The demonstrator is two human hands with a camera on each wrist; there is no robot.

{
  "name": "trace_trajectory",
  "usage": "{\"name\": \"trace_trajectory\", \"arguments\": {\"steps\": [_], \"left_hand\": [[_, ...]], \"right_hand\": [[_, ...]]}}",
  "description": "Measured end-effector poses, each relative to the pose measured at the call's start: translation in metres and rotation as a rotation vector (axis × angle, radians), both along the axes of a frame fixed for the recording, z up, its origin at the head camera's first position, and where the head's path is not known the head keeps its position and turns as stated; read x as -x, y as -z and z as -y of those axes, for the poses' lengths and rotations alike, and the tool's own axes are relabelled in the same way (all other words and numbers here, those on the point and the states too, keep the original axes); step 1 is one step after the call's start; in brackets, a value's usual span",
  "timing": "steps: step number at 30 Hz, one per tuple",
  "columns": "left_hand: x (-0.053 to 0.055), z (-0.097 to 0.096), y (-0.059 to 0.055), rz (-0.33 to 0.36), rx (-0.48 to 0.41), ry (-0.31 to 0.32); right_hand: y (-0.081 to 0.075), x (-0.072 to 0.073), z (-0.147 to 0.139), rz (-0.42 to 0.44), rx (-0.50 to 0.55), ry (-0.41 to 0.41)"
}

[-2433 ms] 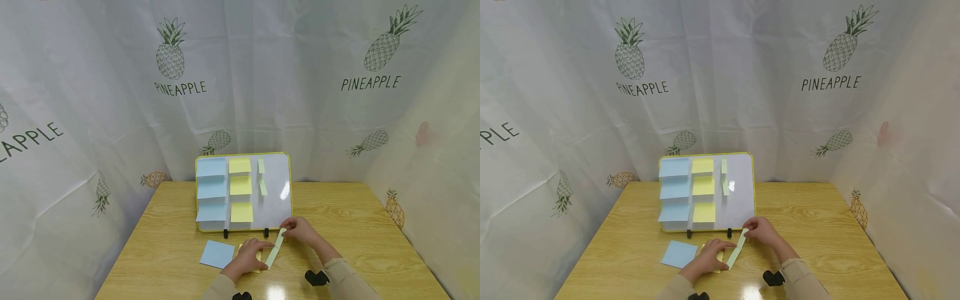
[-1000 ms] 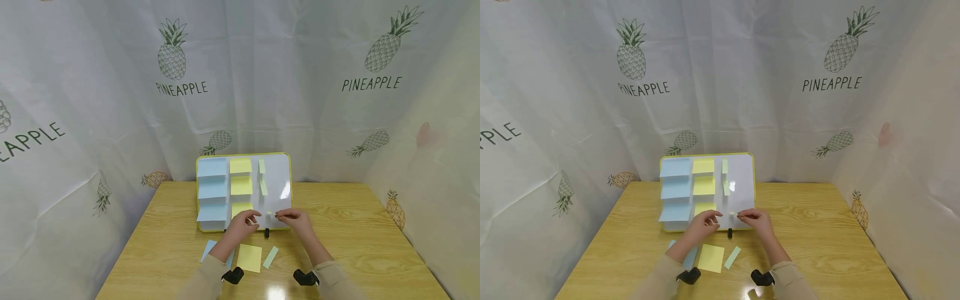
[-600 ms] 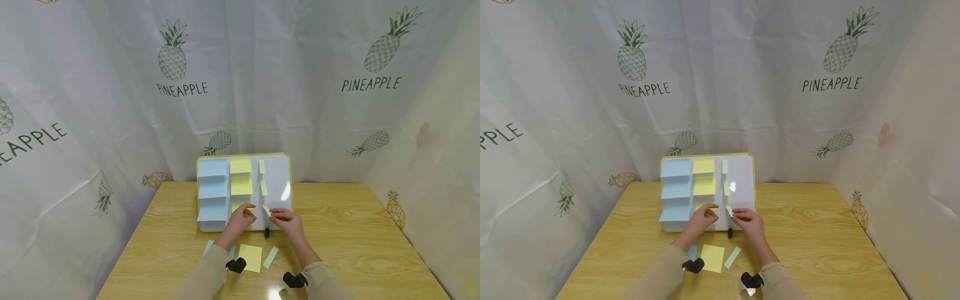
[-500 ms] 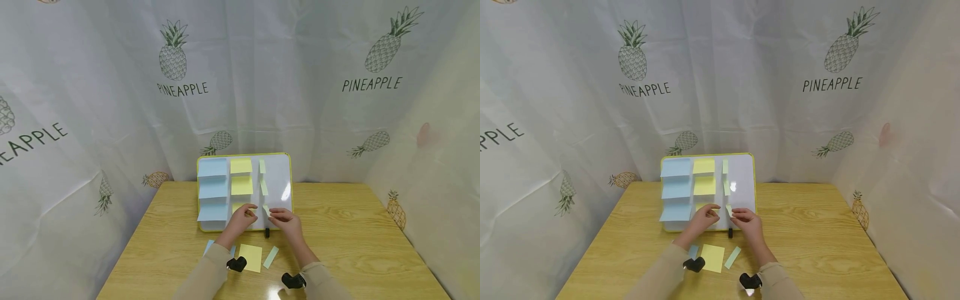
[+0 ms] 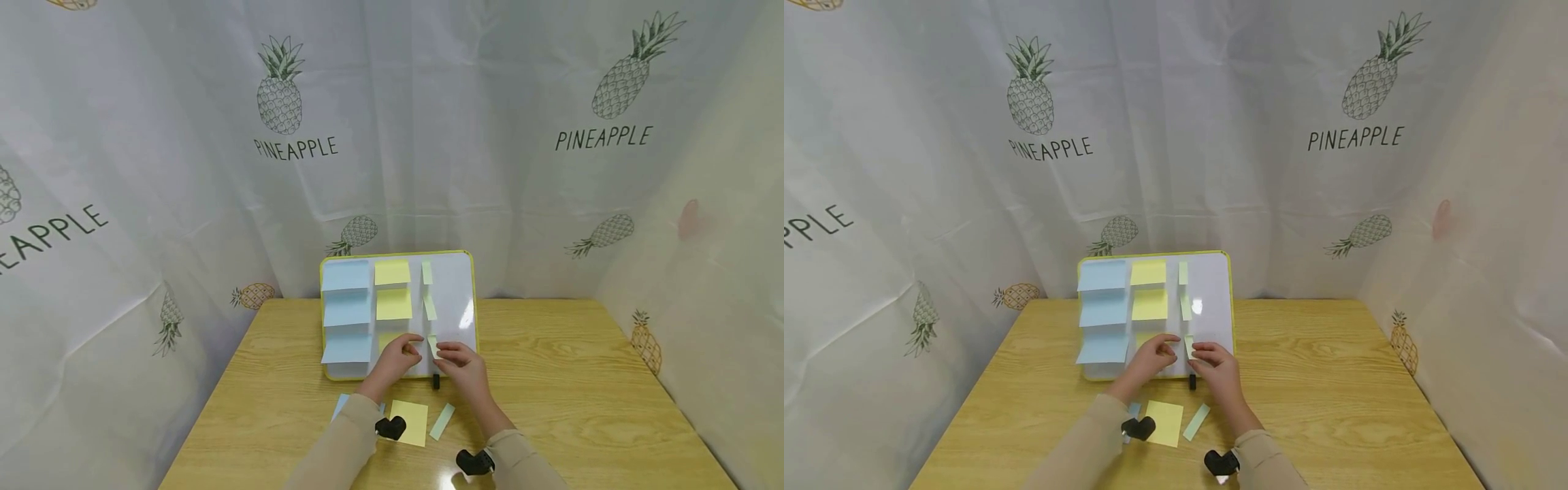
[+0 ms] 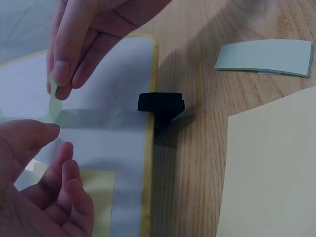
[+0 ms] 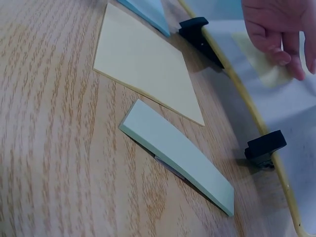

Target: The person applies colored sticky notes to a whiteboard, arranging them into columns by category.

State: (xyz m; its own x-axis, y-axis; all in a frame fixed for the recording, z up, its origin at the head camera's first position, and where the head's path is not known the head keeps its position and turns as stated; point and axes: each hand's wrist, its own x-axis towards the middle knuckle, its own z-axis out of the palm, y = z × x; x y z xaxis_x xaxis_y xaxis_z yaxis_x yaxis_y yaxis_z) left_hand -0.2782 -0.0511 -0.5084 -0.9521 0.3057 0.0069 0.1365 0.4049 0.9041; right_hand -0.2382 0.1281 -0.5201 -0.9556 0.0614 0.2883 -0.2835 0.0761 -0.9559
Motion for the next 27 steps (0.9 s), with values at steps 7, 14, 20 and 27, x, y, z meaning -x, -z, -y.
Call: {"name": "trace_trajectory", "arguments": {"steps": [7,14,20,27], "left_hand": [[0.005,-0.005,-0.001,0.043,0.002,0.023],[0.011,-0.006,0.002,0.066,-0.008,0.023],[0.013,-0.007,0.001,0.061,-0.006,0.005],[0.011,-0.009,-0.003,0.087,-0.035,-0.005]], "right_hand": [[0.002,0.001,0.001,-0.010,0.001,-0.011],[0.002,-0.001,0.003,0.000,-0.027,-0.017],[0.006,0.001,0.002,0.028,-0.033,-0.029],[0.033,0.013,-0.002,-0.040,-0.040,-0.043]]}}
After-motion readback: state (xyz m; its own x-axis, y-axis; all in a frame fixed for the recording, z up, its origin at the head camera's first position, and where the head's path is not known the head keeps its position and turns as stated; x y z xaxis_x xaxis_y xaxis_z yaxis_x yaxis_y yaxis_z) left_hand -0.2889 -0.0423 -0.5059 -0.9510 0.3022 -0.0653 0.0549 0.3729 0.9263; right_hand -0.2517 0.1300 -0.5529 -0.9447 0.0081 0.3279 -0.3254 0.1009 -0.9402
